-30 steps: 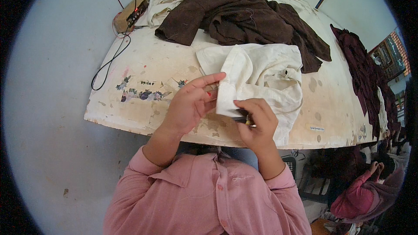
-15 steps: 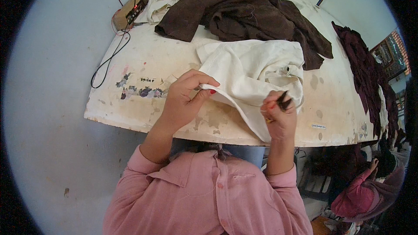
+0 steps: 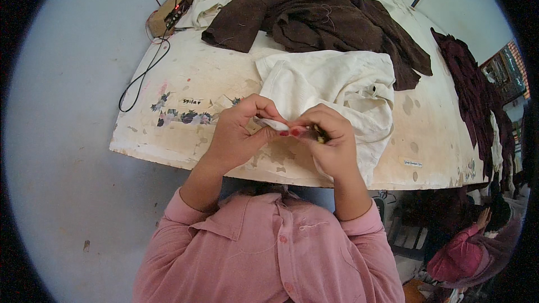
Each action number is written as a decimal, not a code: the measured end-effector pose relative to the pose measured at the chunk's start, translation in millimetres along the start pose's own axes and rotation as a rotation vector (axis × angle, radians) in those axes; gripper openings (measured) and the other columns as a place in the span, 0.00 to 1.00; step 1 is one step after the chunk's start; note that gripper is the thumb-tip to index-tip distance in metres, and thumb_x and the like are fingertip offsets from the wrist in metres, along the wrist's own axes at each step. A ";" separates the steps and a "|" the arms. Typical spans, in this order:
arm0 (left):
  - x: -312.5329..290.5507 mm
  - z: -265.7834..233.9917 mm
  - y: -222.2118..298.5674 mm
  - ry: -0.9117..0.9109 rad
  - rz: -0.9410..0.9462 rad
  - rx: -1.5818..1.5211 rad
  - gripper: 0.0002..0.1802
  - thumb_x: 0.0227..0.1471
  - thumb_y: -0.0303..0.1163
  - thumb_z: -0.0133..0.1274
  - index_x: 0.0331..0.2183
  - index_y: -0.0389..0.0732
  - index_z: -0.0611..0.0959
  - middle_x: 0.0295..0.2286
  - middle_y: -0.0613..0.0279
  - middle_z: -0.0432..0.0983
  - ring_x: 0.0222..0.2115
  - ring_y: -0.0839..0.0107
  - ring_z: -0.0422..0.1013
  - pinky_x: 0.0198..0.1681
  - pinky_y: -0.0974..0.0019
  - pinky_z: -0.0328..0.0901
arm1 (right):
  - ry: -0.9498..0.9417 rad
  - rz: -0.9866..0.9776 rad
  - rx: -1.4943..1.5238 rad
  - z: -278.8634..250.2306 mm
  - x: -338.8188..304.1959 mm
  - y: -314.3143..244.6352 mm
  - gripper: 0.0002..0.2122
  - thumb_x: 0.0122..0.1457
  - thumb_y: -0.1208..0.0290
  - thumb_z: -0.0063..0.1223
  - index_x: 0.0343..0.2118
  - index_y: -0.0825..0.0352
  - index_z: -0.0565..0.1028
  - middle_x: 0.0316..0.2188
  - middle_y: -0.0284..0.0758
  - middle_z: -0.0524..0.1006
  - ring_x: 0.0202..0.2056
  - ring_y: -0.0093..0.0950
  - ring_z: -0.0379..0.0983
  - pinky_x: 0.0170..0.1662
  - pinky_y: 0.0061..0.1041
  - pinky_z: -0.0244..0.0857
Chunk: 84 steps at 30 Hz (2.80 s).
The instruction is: The person uses small scissors to snip loose threads from a white garment laid on a worktable. They repeatedly lift and reposition the fabric to access different areas, cutting threads near seams and edges throughout the clip.
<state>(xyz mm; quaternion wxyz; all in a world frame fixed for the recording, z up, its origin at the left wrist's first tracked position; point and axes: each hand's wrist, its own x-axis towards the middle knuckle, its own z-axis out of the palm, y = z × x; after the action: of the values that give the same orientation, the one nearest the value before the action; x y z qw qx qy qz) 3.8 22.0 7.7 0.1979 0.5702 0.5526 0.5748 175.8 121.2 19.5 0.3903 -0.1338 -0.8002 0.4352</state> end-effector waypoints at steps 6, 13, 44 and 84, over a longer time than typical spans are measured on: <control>0.9 -2.6 -13.0 0.057 -0.050 -0.083 0.10 0.47 0.23 0.61 0.34 0.37 0.79 0.27 0.66 0.76 0.30 0.80 0.70 0.34 0.76 0.65 | -0.461 -0.065 0.953 -35.3 -10.4 17.1 0.11 0.47 0.68 0.66 0.25 0.68 0.75 0.25 0.35 0.75 0.27 0.26 0.70 0.28 0.21 0.59; 11.3 -4.8 -12.4 -0.028 -0.172 -0.130 0.09 0.53 0.25 0.57 0.38 0.34 0.78 0.30 0.67 0.76 0.32 0.82 0.69 0.36 0.76 0.64 | 0.004 0.182 -0.248 -11.7 -10.9 -6.3 0.11 0.46 0.70 0.65 0.32 0.67 0.77 0.21 0.34 0.75 0.23 0.25 0.70 0.31 0.25 0.64; 18.8 -84.0 -17.2 0.147 0.355 0.946 0.16 0.29 0.19 0.58 0.28 0.45 0.79 0.27 0.66 0.71 0.31 0.65 0.70 0.42 0.59 0.59 | -0.028 0.176 -0.760 -39.9 -51.9 10.2 0.12 0.42 0.73 0.61 0.33 0.61 0.75 0.34 0.33 0.75 0.28 0.35 0.75 0.29 0.30 0.69; 25.5 2.0 5.0 -0.111 -0.303 -0.323 0.11 0.60 0.34 0.51 0.39 0.36 0.79 0.31 0.70 0.76 0.31 0.85 0.68 0.35 0.78 0.63 | 0.170 0.353 0.290 -60.8 -26.7 17.4 0.07 0.55 0.76 0.56 0.36 0.71 0.75 0.26 0.24 0.73 0.28 0.12 0.65 0.32 0.14 0.60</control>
<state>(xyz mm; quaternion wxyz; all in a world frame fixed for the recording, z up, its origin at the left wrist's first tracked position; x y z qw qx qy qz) 0.7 43.1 22.6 0.4007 0.4726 0.5210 0.5871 236.3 152.5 11.2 0.3893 -0.2500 -0.6580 0.5942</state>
